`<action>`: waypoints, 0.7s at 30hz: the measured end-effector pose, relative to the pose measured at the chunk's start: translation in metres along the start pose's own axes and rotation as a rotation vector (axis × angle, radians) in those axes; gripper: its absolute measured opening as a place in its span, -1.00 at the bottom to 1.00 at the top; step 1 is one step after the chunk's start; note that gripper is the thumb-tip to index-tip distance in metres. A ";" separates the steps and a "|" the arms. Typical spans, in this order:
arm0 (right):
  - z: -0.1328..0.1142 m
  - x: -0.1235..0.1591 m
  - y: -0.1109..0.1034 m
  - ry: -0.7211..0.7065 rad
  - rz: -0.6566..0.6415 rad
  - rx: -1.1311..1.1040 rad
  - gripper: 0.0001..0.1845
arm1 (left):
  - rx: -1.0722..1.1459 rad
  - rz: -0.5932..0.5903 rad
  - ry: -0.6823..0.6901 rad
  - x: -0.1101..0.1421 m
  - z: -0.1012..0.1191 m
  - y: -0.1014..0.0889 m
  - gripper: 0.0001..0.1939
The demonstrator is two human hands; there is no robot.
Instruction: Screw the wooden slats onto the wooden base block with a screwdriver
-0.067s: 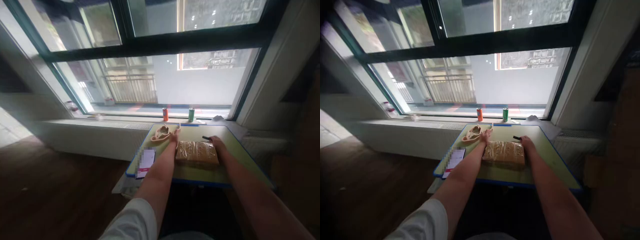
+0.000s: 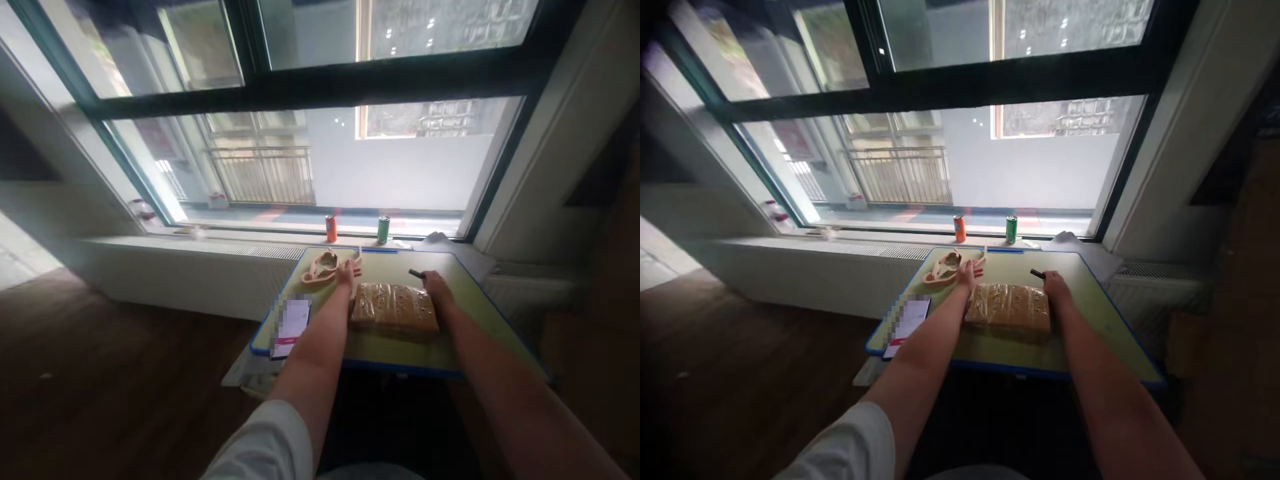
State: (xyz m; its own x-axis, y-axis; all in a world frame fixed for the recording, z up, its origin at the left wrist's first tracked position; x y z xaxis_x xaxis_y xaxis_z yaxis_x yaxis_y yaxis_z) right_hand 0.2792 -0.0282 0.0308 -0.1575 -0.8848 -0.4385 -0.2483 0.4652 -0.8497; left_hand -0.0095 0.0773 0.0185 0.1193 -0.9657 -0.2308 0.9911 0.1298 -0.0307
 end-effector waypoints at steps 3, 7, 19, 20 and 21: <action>0.004 0.008 -0.008 0.063 0.046 0.031 -0.70 | -0.116 0.045 0.042 0.001 0.003 -0.009 -0.64; 0.020 0.017 -0.015 0.220 0.092 0.090 -0.59 | -0.270 0.063 0.153 0.005 0.015 -0.011 -0.63; 0.018 0.015 -0.028 0.205 0.157 -0.040 -0.65 | -0.792 -0.072 0.248 -0.003 0.043 0.012 -0.74; 0.019 0.017 -0.033 0.206 0.168 -0.066 -0.61 | -0.830 -0.058 0.239 -0.004 0.044 0.011 -0.82; 0.021 0.020 -0.040 0.209 0.179 -0.092 -0.56 | -0.863 -0.041 0.233 -0.005 0.046 0.009 -0.89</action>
State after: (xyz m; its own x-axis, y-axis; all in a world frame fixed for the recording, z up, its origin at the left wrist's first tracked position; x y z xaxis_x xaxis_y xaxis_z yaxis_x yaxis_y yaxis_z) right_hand 0.3060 -0.0654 0.0498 -0.3978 -0.7687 -0.5009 -0.2831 0.6221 -0.7300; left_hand 0.0015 0.0727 0.0643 -0.0238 -0.9153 -0.4021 0.5932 0.3109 -0.7426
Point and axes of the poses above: each hand's wrist, its own x-axis away from the middle knuckle, its own y-axis out of the palm, z = x × y, the point moved 8 cm from there along -x, towards the middle knuckle
